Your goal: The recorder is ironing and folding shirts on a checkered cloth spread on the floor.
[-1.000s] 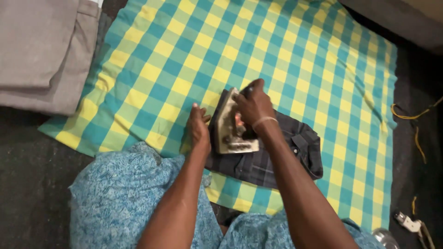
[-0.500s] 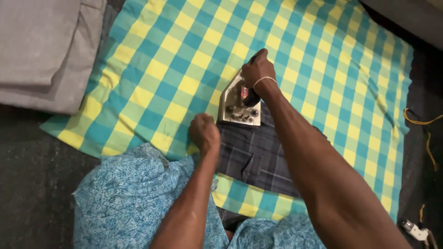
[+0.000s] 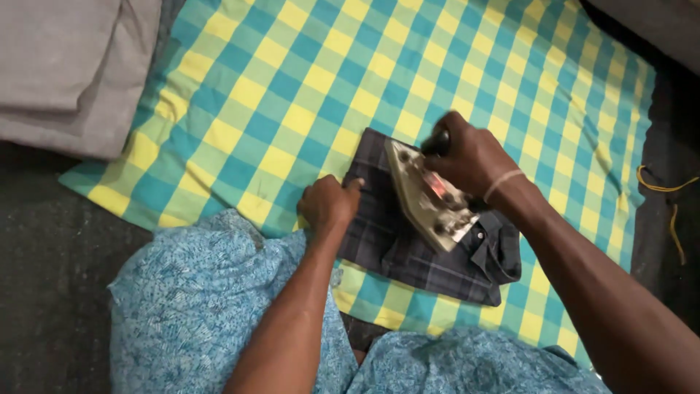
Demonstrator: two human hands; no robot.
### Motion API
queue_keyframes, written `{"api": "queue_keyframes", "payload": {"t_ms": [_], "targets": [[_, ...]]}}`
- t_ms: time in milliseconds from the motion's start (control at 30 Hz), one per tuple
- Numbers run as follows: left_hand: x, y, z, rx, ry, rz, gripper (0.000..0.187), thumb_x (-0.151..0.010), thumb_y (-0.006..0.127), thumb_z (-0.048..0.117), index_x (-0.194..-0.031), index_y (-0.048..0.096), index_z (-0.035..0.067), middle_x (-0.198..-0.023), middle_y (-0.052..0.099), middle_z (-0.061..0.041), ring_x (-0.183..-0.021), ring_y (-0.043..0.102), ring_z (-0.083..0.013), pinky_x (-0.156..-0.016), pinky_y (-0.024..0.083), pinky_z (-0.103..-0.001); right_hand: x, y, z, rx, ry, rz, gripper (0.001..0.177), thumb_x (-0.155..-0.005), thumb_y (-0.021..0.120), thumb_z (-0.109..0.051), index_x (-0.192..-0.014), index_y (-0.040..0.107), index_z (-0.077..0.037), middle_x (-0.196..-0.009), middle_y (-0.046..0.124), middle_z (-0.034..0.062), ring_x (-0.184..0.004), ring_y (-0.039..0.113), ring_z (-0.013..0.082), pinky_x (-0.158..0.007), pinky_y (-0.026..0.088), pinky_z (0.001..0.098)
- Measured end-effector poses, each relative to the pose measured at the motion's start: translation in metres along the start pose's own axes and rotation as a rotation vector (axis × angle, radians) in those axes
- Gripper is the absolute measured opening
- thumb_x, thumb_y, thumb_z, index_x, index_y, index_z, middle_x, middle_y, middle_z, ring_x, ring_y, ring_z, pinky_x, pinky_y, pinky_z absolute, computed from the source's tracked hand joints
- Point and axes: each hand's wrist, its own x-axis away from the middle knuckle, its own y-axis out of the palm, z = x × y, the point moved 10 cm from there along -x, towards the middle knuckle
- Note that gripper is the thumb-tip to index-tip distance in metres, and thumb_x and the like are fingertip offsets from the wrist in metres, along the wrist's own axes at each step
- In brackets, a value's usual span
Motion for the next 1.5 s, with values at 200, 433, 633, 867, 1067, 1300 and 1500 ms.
{"api": "queue_keyframes", "payload": {"t_ms": [200,433,633,867,1067,1300,1500], "targets": [[-0.002,0.012,-0.003,-0.082,-0.063,-0.036,0.047,-0.081,0.08,0.049,-0.103,0.076,0.007,-0.111,0.075,-0.014,-0.112,0.067,-0.0366,-0.096,0.047,-0.054,0.018,0.039,0.037,0.192,-0.101,-0.074,0.053,-0.087,0.078,-0.027,-0.128,0.051,-0.006,-0.103,0.075,0.026,-0.09,0.075,0.0382,-0.079,0.061,0.0469],[-0.024,0.029,-0.018,-0.049,-0.063,0.022,0.039,-0.08,0.08,0.04,-0.104,0.075,0.01,-0.109,0.073,-0.015,-0.108,0.066,-0.0388,-0.09,0.05,-0.056,0.016,0.064,0.013,0.079,-0.291,-0.111,0.052,-0.084,0.075,-0.021,-0.128,0.05,-0.008,-0.099,0.075,0.0235,-0.081,0.076,0.0381,-0.068,0.061,0.0467],[-0.05,0.041,-0.048,0.258,0.043,0.402,0.008,-0.081,0.064,0.012,-0.088,0.065,0.007,-0.093,0.072,-0.02,-0.088,0.068,-0.043,-0.077,0.053,-0.053,0.01,0.059,-0.019,0.123,-0.368,-0.09,0.047,-0.088,0.076,-0.025,-0.123,0.049,-0.008,-0.089,0.075,0.0239,-0.076,0.075,0.0383,-0.066,0.059,0.0476],[-0.055,0.043,-0.054,0.355,0.07,0.414,0.005,-0.081,0.06,0.009,-0.082,0.064,0.006,-0.09,0.07,-0.022,-0.087,0.067,-0.0449,-0.077,0.052,-0.054,0.007,0.064,-0.008,0.017,-0.289,-0.205,0.044,-0.087,0.073,-0.023,-0.122,0.049,-0.01,-0.094,0.075,0.022,-0.074,0.078,0.0325,-0.063,0.065,0.0437],[-0.055,0.028,-0.067,0.51,-0.047,0.472,0.013,-0.089,0.054,0.01,-0.09,0.065,0.003,-0.094,0.07,-0.023,-0.09,0.067,-0.0436,-0.081,0.051,-0.052,0.001,0.083,-0.047,0.109,-0.355,-0.187,0.048,-0.088,0.073,-0.021,-0.127,0.047,-0.01,-0.091,0.073,0.0223,-0.07,0.075,0.0346,-0.056,0.063,0.043],[-0.046,-0.003,-0.084,0.649,0.124,0.838,0.019,-0.092,0.055,0.01,-0.106,0.059,-0.002,-0.108,0.059,-0.02,-0.104,0.053,-0.0368,-0.095,0.042,-0.049,-0.027,0.083,-0.082,0.133,-0.621,0.077,0.05,-0.081,0.077,-0.018,-0.115,0.046,-0.002,-0.078,0.07,0.023,-0.073,0.069,0.044,-0.061,0.055,0.0526],[-0.03,-0.018,-0.064,0.932,0.252,0.716,0.021,-0.098,0.053,0.01,-0.114,0.054,-0.003,-0.117,0.05,-0.02,-0.107,0.05,-0.0369,-0.097,0.043,-0.05,-0.03,0.073,-0.082,0.065,-0.668,0.118,0.048,-0.081,0.078,-0.021,-0.112,0.048,0.0,-0.082,0.071,0.023,-0.079,0.07,0.0448,-0.066,0.055,0.0518]]}}
